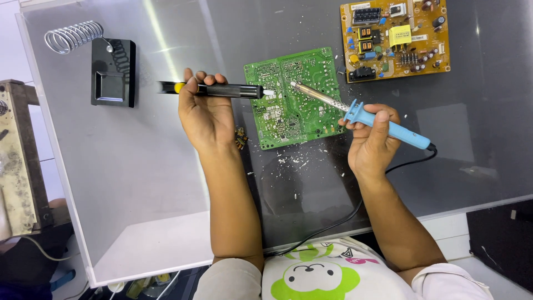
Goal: The person uses a soldering iron to work on a green circuit board placed on a gray workbench. They hold a flashlight in their left hand to illuminate the board while applying the soldering iron with their right hand to various points on the board.
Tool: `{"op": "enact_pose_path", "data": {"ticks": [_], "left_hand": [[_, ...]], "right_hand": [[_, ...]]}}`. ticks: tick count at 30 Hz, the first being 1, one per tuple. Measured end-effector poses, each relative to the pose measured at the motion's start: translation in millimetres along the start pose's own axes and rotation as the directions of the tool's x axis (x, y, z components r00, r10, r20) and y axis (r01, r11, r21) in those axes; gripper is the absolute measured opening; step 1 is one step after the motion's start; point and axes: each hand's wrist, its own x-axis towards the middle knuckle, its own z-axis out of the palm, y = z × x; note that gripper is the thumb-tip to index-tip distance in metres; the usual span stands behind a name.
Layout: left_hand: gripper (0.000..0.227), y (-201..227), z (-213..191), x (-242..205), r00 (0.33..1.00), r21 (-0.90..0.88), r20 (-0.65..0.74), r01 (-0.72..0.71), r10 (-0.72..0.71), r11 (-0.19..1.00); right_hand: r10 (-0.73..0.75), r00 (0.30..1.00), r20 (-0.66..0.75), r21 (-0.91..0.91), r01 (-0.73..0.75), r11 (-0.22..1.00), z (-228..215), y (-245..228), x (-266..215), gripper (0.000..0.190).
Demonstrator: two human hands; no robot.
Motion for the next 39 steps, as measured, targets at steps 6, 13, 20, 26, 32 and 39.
{"op": "enact_pose_path", "data": {"ticks": [6, 13, 20, 26, 32, 39], "left_hand": [[0.024, -0.4, -2.8, 3.9, 0.974, -0.245, 0.029, 0.223, -0.223, 0.943], [0.028, -11.8, -7.6, 4.8, 0.994, -0.077, 0.046, 0.098, -0.095, 0.992], [0.053, -34.6, 9.2, -13.7, 0.867, 0.384, 0.214, -0.498, 0.449, 0.778], [0.058, -46.0, 12.7, -14.8, 0.818, 0.392, 0.247, -0.575, 0.52, 0.718], [0.054, -53.0, 12.2, -12.3, 0.822, 0.373, 0.231, -0.569, 0.521, 0.733], [0.051, -57.2, 10.4, -9.4, 0.809, 0.376, 0.237, -0.588, 0.539, 0.717]], "right_hand": [[0.02, 0.999, -0.037, 0.001, -0.02, 1.0, 4.5, -19.1, 5.5, 0.043], [0.092, 0.993, -0.078, 0.049, -0.089, 0.995, -7.7, -2.0, 20.2, 0.045], [-0.01, 1.0, 0.006, -0.128, 0.011, 0.992, 10.2, 8.4, 34.2, 0.041], [-0.008, 0.999, 0.031, -0.134, 0.012, 0.991, 10.3, 14.8, 34.5, 0.039], [0.018, 0.999, 0.031, -0.147, -0.013, 0.989, 8.1, 14.9, 30.5, 0.04], [0.029, 0.999, 0.038, -0.154, -0.023, 0.988, 11.3, 12.2, 30.8, 0.04]]}}
